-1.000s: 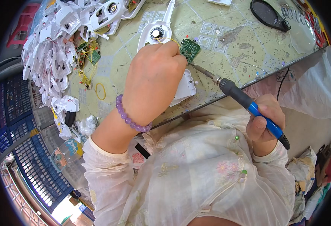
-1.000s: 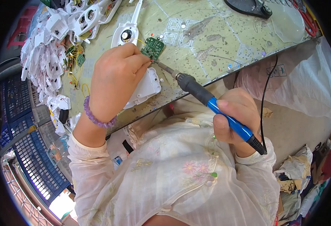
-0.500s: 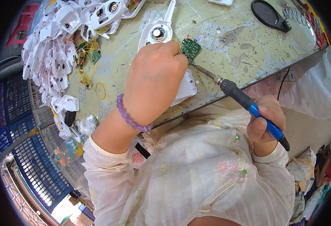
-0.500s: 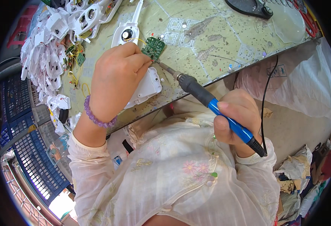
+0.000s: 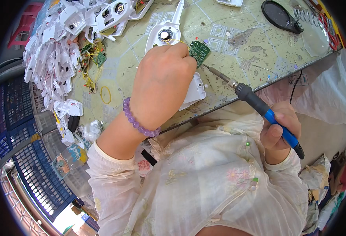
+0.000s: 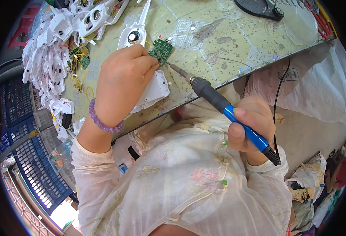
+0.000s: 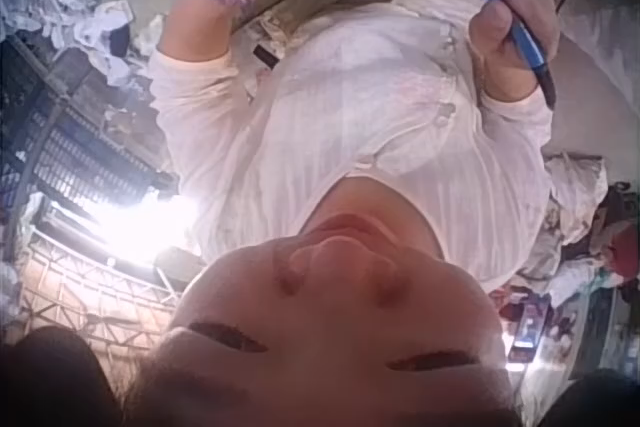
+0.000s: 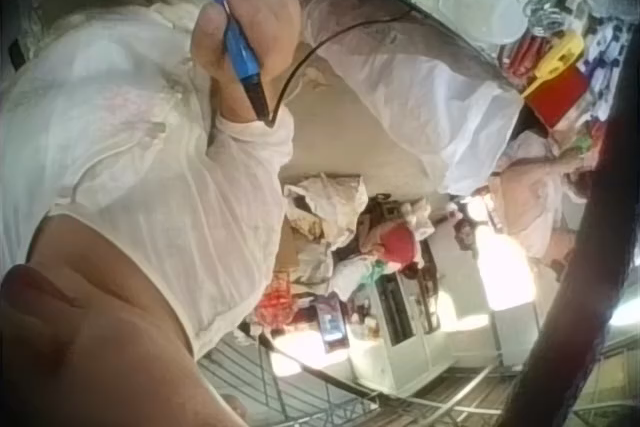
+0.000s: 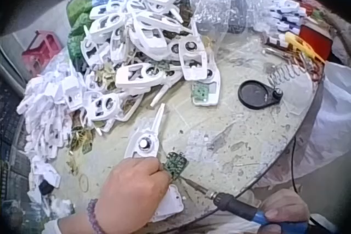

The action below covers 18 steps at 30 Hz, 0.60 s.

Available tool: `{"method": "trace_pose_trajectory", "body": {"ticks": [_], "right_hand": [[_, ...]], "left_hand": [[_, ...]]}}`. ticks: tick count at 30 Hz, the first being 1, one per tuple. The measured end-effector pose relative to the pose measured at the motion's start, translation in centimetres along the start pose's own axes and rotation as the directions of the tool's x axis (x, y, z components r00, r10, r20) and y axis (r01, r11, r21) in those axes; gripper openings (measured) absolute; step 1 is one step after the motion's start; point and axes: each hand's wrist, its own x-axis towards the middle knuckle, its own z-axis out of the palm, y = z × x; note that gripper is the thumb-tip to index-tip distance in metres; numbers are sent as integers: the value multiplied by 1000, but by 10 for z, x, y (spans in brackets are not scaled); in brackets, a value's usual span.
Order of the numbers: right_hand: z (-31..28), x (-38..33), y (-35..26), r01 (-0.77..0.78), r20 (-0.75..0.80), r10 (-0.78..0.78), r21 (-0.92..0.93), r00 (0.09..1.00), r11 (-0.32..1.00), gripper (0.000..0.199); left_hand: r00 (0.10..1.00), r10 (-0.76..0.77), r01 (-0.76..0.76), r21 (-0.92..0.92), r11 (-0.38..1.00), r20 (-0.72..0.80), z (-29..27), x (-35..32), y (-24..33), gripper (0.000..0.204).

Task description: Soldering wires to circuit boards and assembling them into plastic toy housings at a factory workbench.

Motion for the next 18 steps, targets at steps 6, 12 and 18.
{"method": "trace_pose_trajectory", "body": {"ticks": [6, 12, 18], "right_hand": [[-4, -1, 1, 42, -24, -43, -47, 999, 998, 25], [-13, 12, -2, 44, -199, -61, -93, 978, 995, 29], [-28, 21, -11, -67, -484, 44, -30, 874, 997, 31]], "left_hand": [[1000, 3, -3, -2, 1000, -10, 0, 0, -1, 5], [1000, 6, -6, -8, 1000, -29, 1, -1, -1, 5], [999, -43, 43, -15, 999, -12, -3, -4, -4, 7]]}}
